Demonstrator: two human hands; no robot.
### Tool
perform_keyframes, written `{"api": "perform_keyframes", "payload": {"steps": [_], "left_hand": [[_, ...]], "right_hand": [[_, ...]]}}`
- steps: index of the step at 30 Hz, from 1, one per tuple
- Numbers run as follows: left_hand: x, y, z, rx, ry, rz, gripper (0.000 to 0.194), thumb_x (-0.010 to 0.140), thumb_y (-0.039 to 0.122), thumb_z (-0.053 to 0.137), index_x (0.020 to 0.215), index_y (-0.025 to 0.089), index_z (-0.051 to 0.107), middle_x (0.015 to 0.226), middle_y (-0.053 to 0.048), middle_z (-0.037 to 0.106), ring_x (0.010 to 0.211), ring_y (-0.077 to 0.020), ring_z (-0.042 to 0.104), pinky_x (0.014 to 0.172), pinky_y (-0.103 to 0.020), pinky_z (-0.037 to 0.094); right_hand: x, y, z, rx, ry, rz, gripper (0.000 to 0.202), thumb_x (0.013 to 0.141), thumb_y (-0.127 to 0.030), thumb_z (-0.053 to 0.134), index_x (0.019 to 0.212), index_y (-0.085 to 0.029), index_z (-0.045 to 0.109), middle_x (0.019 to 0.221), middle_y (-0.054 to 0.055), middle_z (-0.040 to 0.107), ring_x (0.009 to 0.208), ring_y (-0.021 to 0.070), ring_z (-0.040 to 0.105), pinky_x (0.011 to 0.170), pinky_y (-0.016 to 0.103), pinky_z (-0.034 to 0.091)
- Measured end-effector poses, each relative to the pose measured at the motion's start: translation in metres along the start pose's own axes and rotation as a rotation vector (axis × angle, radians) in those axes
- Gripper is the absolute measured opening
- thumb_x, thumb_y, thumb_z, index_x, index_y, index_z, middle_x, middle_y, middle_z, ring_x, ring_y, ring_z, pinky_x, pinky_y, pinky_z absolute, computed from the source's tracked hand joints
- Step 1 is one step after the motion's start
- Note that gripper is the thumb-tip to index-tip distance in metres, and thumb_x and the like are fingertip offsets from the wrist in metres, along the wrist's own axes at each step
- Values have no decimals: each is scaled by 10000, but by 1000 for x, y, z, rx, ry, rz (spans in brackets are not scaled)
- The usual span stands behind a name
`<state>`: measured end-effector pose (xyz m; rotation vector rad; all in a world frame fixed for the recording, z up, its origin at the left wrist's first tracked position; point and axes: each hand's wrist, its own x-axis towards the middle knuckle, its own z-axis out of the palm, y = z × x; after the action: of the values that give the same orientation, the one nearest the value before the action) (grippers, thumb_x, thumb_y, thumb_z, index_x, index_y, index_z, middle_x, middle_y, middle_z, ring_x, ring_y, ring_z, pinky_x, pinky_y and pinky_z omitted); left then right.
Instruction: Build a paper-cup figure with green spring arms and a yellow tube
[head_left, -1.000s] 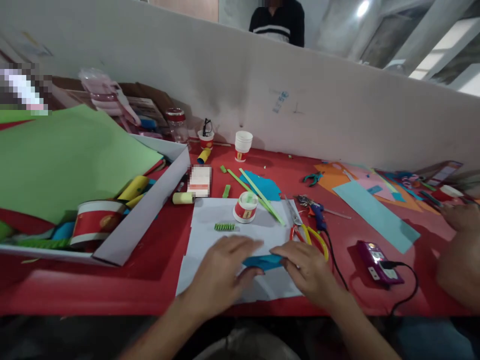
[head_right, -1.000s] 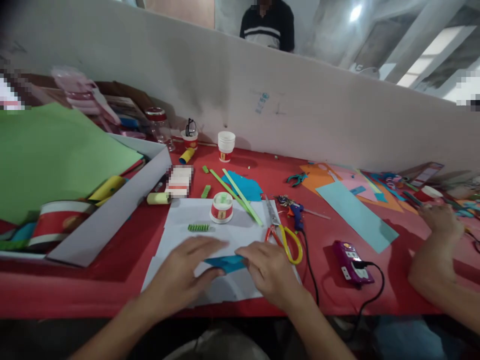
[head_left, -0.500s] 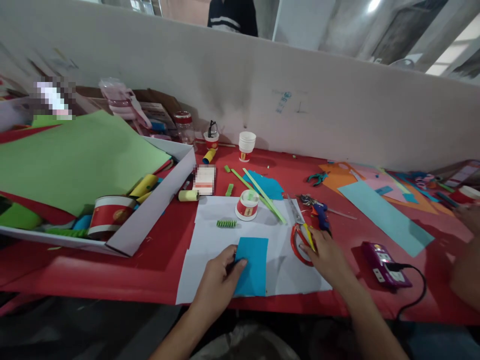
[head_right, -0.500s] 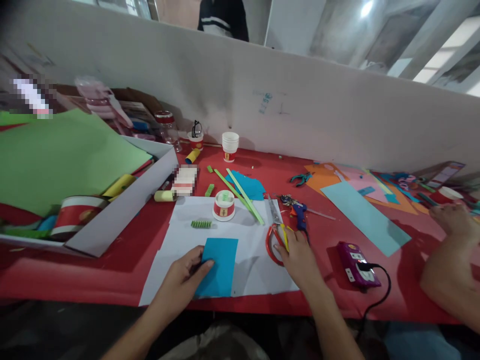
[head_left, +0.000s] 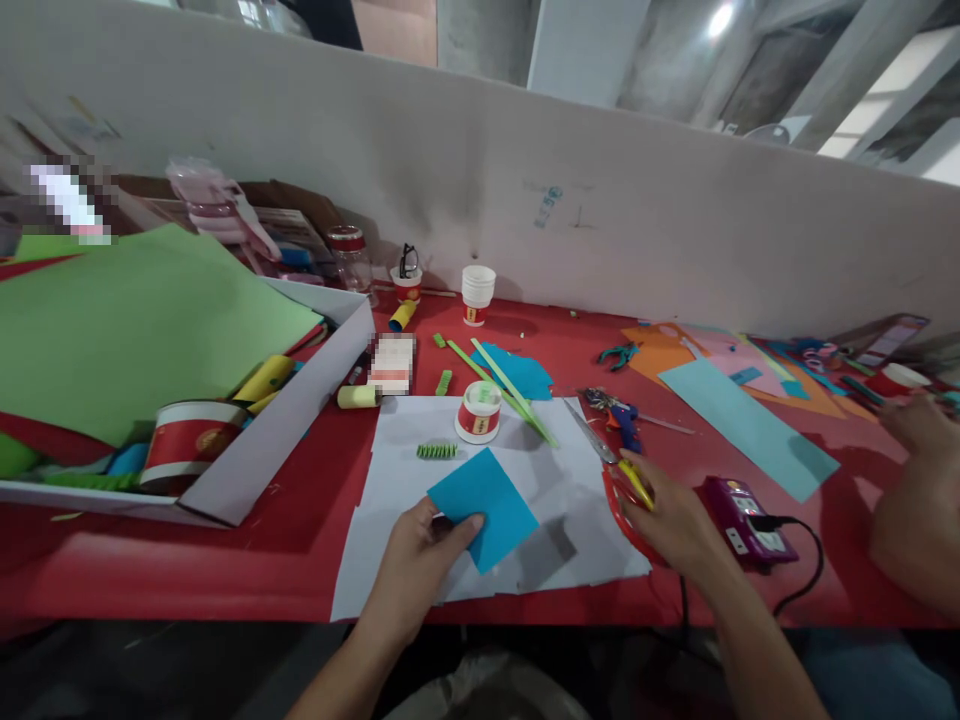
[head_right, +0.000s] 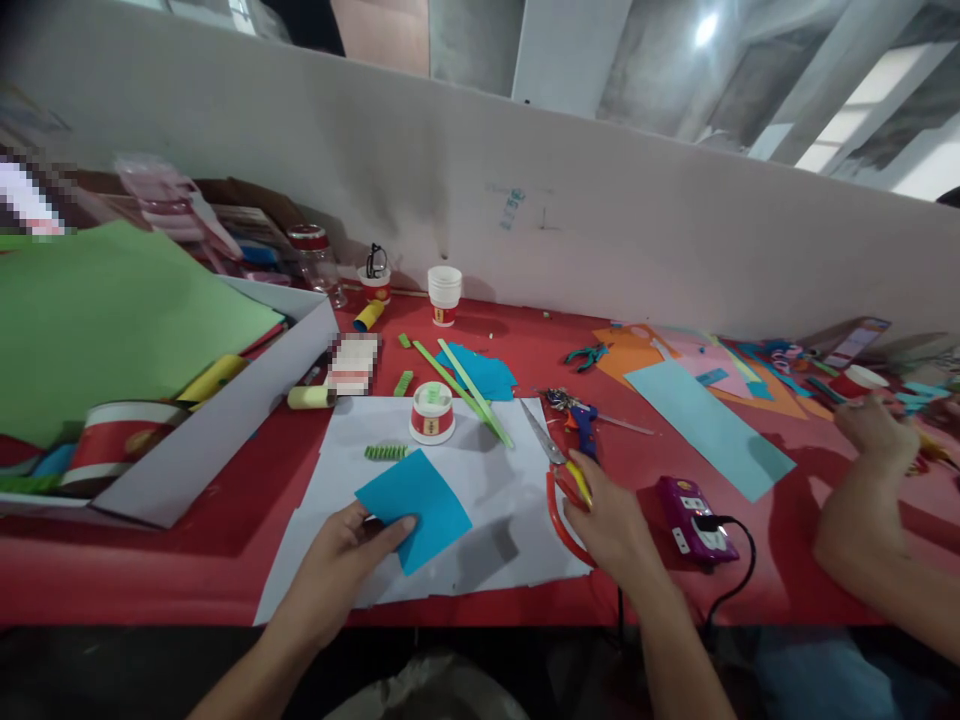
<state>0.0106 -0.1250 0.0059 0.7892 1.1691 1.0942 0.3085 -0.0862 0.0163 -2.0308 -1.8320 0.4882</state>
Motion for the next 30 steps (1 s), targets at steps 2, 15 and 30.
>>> {"api": "perform_keyframes", "payload": {"steps": [2,15,30], "left_hand": [[2,2,-4,-59,71,40,339,682,409,802,896,169,693,855,-40,737,819,-208,657,779,-316,530],[9,15,-24,-193,22,-56,314,648,332,851,851,152,692,735,-11,686,607,-114,576,567,-226,467],[-2,23,-9,-179,-126,-41,225,700,289,763,900,187,776,876,-58,756,791,-208,676,743,-318,551]], "right_hand": [[-10,-3,2,165,38,-13,576,744,-265,558,1316,-206,586,1199,125,705,1118,339,648,910,472,497],[-64,-78,34,1247,-117,106,495,685,-396,847,1140,-283,687,692,-13,594,533,112,511,482,230,475],[-43,-134,67,1357,-81,84,499,690,-256,821,1114,-268,558,869,-22,700,701,148,647,616,259,524]]}}
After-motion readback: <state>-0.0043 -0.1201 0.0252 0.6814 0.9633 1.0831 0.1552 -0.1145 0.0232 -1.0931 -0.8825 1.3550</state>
